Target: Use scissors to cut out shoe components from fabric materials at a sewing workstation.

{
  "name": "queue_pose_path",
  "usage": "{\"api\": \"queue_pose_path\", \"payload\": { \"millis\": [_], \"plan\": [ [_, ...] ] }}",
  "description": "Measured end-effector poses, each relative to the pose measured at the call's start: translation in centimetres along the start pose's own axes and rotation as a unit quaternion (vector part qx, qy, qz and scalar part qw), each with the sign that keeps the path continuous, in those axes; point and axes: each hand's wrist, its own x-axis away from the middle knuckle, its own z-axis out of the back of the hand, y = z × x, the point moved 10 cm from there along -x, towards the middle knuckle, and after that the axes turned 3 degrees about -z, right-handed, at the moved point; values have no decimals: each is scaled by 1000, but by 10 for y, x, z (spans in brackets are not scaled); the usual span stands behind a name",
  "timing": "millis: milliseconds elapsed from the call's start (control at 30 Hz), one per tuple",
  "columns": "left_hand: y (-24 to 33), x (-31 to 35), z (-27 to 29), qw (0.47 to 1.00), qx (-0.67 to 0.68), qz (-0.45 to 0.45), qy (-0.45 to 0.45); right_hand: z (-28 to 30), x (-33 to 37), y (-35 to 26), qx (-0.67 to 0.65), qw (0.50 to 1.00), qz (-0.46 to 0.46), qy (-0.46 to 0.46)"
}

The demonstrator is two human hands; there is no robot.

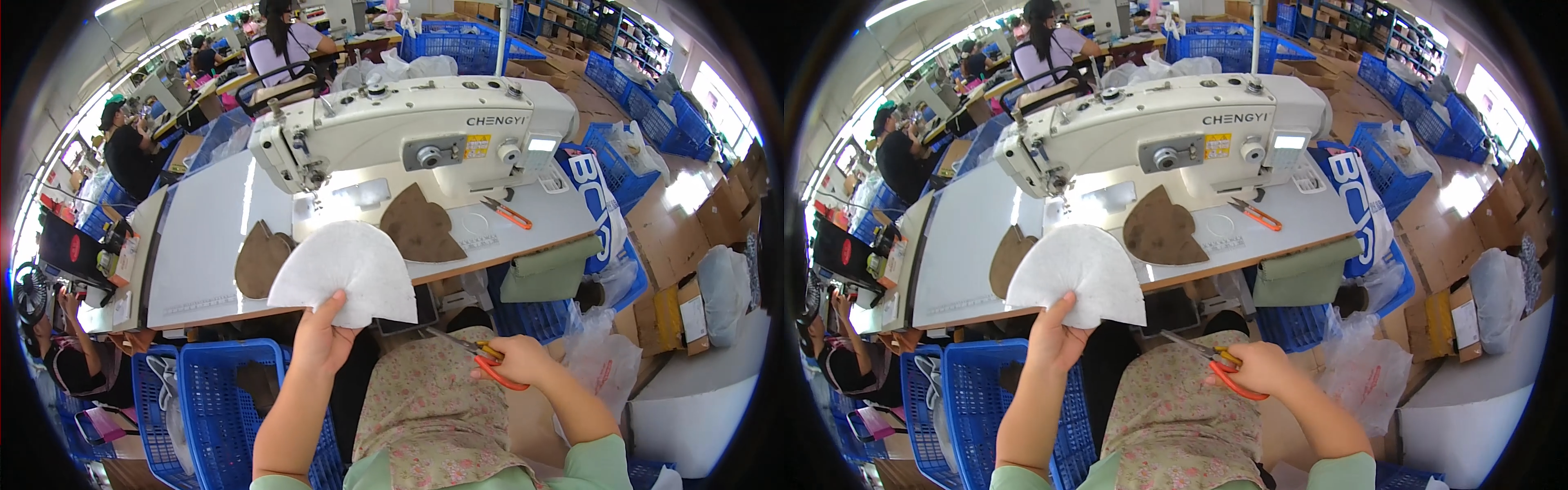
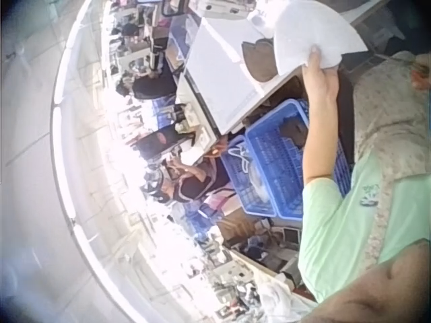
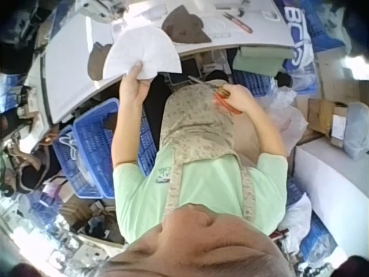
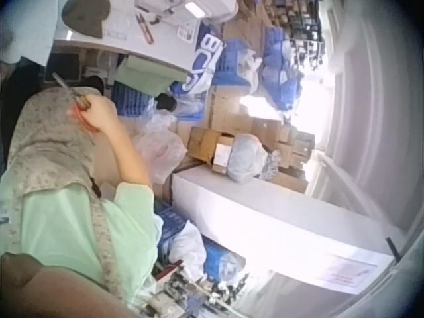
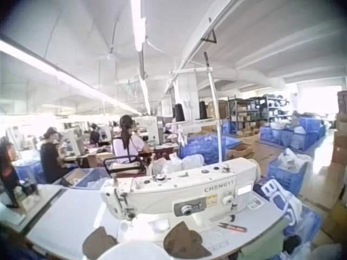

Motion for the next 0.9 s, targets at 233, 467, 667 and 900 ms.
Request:
{"api": "queue_pose_path", "payload": {
  "millis": [233,467,667,900],
  "plan": [
    [-7,12,-8,998,-5,-6,-62,-1,16,15,-224,963,-67,134],
    [-10,42,-11,998,-25,-14,-57,-1,20,-8,-424,891,8,160],
    [-14,69,-15,996,-60,-28,-61,3,45,-42,-541,835,10,97],
    [-8,132,-83,630,-590,-370,-344,7,44,-54,-761,634,54,128]
  ]
}}
